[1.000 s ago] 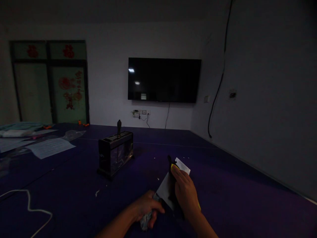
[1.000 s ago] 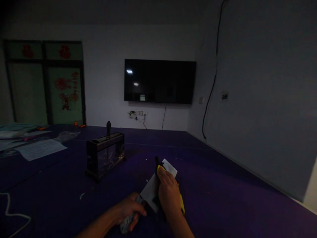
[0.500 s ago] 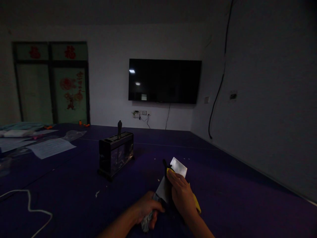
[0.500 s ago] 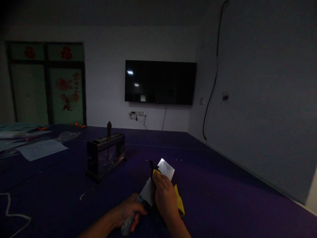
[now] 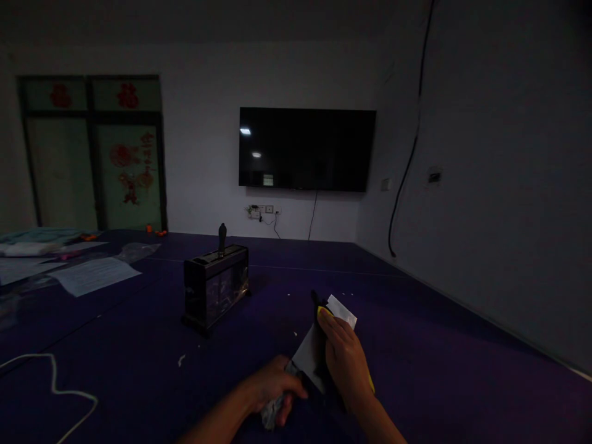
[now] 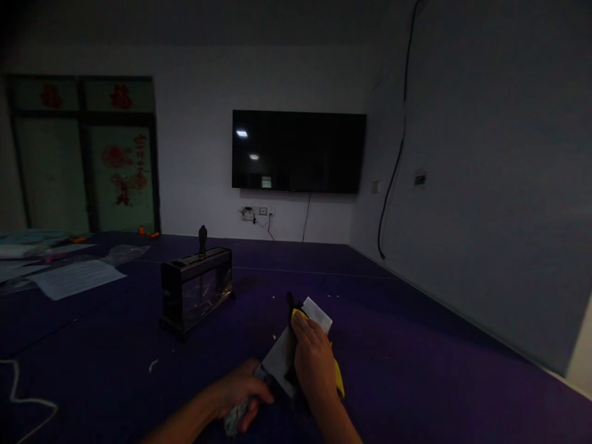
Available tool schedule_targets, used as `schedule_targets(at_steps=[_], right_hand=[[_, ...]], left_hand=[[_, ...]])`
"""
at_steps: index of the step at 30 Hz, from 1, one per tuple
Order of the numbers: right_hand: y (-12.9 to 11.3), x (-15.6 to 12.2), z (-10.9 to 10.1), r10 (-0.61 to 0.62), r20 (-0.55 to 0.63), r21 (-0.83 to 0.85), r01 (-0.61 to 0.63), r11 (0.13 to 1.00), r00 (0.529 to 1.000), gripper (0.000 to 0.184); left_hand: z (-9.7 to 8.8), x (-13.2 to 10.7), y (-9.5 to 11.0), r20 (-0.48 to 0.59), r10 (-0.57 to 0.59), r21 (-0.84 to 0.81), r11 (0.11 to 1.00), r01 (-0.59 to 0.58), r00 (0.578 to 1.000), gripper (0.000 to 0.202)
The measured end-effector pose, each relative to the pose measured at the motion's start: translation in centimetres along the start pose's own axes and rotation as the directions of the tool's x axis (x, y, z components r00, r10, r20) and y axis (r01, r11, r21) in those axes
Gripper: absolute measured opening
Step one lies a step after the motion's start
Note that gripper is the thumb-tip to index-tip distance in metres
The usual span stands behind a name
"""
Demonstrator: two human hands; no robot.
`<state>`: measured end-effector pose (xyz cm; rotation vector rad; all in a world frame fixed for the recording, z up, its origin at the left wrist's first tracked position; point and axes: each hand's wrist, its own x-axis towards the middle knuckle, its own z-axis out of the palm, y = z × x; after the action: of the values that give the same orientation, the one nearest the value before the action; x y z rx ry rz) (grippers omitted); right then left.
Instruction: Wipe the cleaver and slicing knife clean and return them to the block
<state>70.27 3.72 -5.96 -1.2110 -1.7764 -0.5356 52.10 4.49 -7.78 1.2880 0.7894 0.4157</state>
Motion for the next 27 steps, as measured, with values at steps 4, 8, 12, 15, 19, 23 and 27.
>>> schedule_targets(at_steps=[4, 8, 12, 15, 19, 23, 27], right_hand=[[1.1, 0.4, -0.5, 0.034, -0.065, -0.042, -0.036, 0.998, 0.997, 0.050], [1.9, 0.7, -1.3, 0.069, -0.102, -0.047, -0.074, 0.996, 0.992, 0.052], [2.2, 0.7, -1.4, 0.096, -0.109, -0.066, -0.103, 0.992, 0.989, 0.052], [2.1, 0.6, -1.3, 0.103, -0.100, -0.075, -0.111, 0.991, 0.990, 0.052], [2.2, 0.6, -1.2, 0.102, -0.088, -0.077, -0.109, 0.991, 0.991, 0.051], [2.4, 0.5, -1.0, 0.092, -0.098, -0.085, -0.100, 0.991, 0.991, 0.052], [2.5, 0.4, -0.8, 0.107, -0.099, -0.086, -0.116, 0.990, 0.989, 0.052]], left_hand=[[0.0, -0.2, -0.1, -0.002, -0.030, 0.016, 0.999, 0.030, 1.000, 0.032], [0.3, -0.2, 0.4, 0.008, -0.061, 0.038, 0.997, 0.061, 0.998, 0.030], [0.4, -0.2, 0.8, 0.056, -0.094, 0.083, 0.993, 0.089, 0.994, 0.020], [0.2, -0.1, 0.7, 0.057, -0.081, 0.084, 0.994, 0.076, 0.995, 0.021], [0.2, 0.1, 0.2, 0.019, -0.078, 0.062, 0.995, 0.077, 0.997, 0.028], [0.3, 0.3, -0.4, -0.040, -0.081, 0.038, 0.996, 0.083, 0.996, 0.036], [0.3, 0.3, -0.6, -0.059, -0.049, 0.014, 0.999, 0.049, 0.997, 0.040]])
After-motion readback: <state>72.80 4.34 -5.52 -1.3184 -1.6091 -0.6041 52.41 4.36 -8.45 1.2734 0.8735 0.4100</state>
